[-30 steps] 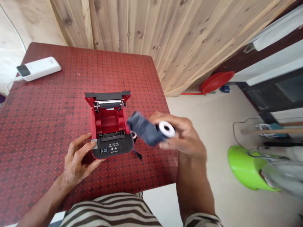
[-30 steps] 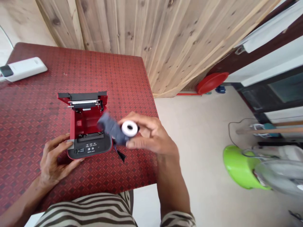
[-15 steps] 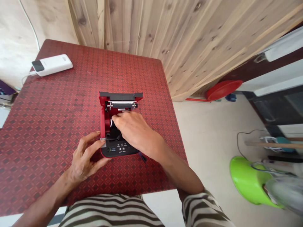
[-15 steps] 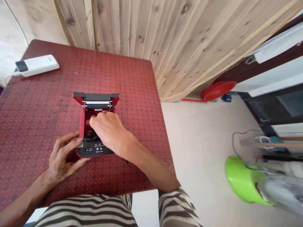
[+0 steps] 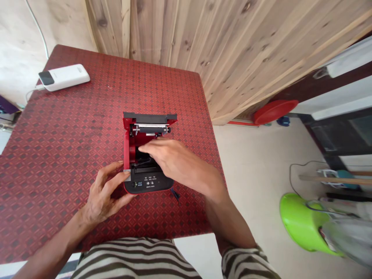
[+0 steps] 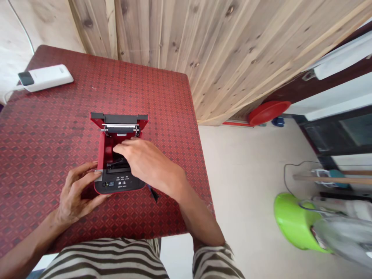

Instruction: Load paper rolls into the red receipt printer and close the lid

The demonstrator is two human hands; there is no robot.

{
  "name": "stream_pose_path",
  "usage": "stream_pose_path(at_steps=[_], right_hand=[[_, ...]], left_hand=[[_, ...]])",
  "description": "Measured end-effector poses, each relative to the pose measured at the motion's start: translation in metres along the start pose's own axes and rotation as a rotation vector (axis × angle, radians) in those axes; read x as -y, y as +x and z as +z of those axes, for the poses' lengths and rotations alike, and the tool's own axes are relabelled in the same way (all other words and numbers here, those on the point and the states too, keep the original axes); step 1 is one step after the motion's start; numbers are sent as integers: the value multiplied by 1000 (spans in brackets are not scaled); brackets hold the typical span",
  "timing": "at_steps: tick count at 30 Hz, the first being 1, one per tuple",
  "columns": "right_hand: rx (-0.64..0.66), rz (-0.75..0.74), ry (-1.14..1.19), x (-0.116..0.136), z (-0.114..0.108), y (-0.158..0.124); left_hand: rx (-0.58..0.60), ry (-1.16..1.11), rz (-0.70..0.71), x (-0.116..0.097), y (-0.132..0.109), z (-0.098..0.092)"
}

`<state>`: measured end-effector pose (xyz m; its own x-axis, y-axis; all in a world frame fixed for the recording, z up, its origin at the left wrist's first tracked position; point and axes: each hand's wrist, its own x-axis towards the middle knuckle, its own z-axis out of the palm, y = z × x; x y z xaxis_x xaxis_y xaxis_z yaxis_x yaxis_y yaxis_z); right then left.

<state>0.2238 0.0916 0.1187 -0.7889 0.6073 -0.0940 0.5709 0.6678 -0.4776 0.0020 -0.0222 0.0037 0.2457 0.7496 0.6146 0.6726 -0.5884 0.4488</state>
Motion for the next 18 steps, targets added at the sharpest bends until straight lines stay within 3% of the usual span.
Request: stream_pose_path(at_steps=[4, 10, 14, 18], right_hand=[[-142, -173, 168, -6, 1, -27], [-358, -171, 198, -9, 28, -35], [-508, -162, 184, -2, 40, -44], [-618, -111, 88, 7, 47, -54]], left_hand=[[-7, -7, 0, 1, -2, 0], [58, -9, -28, -4, 7, -22], [46, 81, 11, 2, 48, -37], [93, 93, -2, 15, 108, -30]])
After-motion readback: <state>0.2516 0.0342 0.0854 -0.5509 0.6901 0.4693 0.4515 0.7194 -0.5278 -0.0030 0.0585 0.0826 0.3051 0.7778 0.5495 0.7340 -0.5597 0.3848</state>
